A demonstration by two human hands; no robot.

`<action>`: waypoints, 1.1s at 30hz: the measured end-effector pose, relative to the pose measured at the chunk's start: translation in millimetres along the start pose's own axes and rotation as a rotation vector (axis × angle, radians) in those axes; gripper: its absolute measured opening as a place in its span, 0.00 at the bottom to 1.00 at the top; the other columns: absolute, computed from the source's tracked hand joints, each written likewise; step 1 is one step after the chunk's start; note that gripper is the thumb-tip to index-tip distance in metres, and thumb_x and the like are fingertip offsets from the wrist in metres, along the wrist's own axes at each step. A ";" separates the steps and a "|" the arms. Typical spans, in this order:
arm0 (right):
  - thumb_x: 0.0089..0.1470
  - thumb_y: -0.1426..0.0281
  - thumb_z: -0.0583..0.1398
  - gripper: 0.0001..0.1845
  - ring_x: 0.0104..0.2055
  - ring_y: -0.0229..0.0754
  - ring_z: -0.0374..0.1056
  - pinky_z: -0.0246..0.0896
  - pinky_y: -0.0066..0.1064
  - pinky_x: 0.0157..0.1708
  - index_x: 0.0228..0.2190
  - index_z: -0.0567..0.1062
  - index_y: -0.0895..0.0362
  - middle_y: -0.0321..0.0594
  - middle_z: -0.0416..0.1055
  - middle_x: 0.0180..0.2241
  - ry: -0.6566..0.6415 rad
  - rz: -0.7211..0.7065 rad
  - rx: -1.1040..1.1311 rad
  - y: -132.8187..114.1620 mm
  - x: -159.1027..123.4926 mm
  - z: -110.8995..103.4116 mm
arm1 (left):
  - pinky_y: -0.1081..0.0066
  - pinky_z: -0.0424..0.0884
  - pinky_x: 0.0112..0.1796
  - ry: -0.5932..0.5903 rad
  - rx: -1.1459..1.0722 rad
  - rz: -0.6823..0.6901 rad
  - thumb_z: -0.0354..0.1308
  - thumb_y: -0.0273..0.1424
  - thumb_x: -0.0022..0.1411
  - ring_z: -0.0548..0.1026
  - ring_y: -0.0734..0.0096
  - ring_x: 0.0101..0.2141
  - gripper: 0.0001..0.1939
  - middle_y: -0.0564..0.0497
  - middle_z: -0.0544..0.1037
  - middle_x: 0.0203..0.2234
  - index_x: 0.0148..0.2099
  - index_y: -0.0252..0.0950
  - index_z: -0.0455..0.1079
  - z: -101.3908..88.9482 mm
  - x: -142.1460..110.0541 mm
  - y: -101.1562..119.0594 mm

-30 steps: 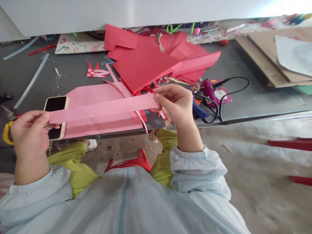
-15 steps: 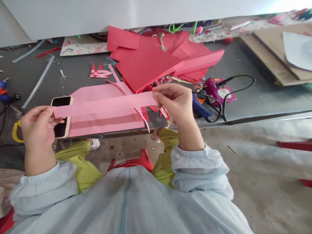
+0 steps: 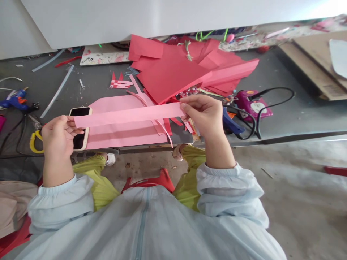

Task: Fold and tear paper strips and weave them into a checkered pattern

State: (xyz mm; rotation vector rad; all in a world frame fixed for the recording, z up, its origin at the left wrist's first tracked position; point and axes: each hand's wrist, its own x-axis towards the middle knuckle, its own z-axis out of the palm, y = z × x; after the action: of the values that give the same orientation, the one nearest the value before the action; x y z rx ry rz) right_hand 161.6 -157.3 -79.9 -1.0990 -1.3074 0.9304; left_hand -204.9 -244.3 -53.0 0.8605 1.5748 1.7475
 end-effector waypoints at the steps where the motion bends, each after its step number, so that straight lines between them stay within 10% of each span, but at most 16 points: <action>1: 0.45 0.73 0.71 0.06 0.18 0.37 0.68 0.67 0.33 0.18 0.28 0.83 0.51 0.35 0.77 0.23 0.004 0.008 0.001 0.5 0.1 0.0 | 0.78 0.73 0.17 -0.008 -0.001 -0.006 0.62 0.32 0.53 0.77 0.74 0.18 0.08 0.51 0.79 0.17 0.27 0.32 0.76 -0.3 -0.2 0.2; 9: 0.43 0.73 0.71 0.06 0.17 0.36 0.68 0.66 0.31 0.17 0.27 0.84 0.52 0.36 0.77 0.21 0.011 0.012 0.038 -0.4 1.8 1.8 | 0.77 0.72 0.18 0.020 -0.011 -0.070 0.55 0.35 0.61 0.76 0.74 0.17 0.14 0.49 0.79 0.17 0.27 0.32 0.74 4.4 -1.0 4.5; 33: 0.43 0.72 0.72 0.06 0.20 0.36 0.71 0.70 0.30 0.20 0.27 0.83 0.51 0.34 0.79 0.23 -0.042 -0.046 0.084 -14.8 -2.0 9.8 | 0.80 0.75 0.27 0.074 -0.192 0.057 0.72 0.28 0.41 0.78 0.78 0.23 0.10 0.56 0.80 0.19 0.29 0.37 0.76 8.8 6.0 1.3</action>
State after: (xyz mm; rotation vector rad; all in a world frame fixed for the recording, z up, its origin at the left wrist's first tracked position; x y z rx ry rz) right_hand 150.7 -162.1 -66.7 -0.9856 -1.3100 0.9703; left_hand -201.3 -234.4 -50.8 0.7616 1.4123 1.9544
